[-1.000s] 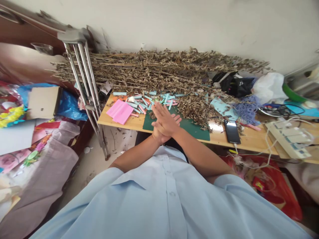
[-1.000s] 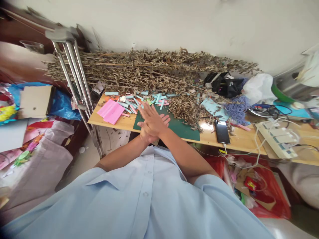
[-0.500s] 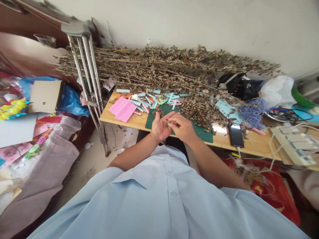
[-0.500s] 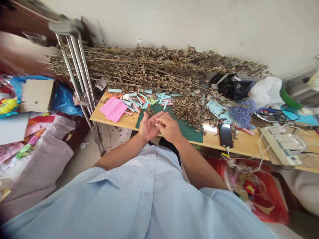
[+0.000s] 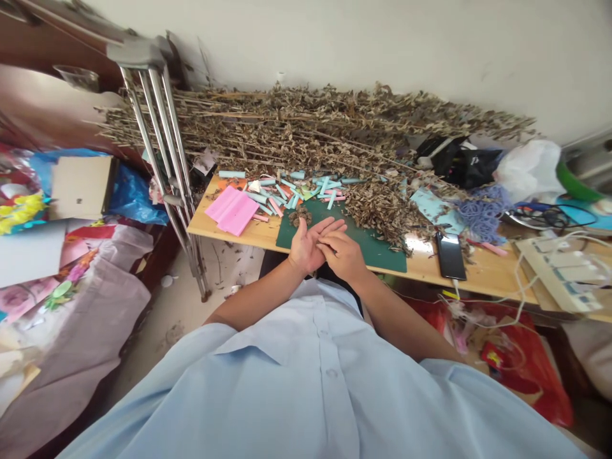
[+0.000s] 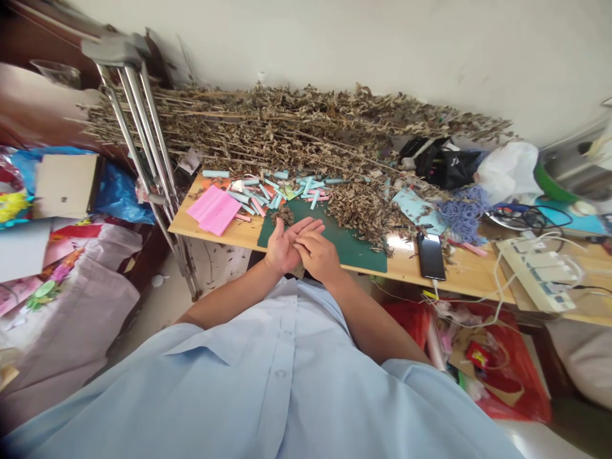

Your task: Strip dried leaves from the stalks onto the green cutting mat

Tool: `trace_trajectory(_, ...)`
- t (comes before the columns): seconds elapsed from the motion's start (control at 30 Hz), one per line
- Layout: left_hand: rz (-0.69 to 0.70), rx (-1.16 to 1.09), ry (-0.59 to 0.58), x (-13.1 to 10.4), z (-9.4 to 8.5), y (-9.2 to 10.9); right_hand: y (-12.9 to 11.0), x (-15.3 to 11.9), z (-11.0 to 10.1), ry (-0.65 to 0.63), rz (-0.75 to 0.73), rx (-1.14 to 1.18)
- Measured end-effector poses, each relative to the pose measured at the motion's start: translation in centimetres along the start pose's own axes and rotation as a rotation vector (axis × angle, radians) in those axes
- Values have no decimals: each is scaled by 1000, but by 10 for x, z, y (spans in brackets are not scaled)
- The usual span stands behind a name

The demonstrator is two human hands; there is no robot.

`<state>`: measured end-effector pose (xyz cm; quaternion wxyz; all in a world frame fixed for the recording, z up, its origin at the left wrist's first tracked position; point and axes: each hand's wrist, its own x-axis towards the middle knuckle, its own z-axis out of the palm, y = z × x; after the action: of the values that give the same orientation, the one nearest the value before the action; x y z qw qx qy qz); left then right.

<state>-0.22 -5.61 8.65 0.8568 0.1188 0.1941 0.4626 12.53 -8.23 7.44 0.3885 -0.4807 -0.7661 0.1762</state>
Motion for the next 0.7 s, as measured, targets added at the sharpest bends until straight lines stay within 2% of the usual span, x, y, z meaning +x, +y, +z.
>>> trace_trajectory(0.2,27,59,22,1,-15,-3,5,0,5,-25,-10,26)
trace_trajectory(0.27,36,116,87,0,-23,-4,17,4,3,27,39,15)
trace_trajectory(0.37,90,241,207,-3,-36,-4,50,13,-4,134,168,-94)
trace_trajectory(0.53,295,565,390,1,-54,3,104,28,-7,8,252,-285)
trace_trajectory(0.6,354,729,404,6,-58,9,113,32,-2,-41,254,-313)
trace_trajectory(0.7,364,918,403,13,-65,16,117,37,6,-82,273,-352)
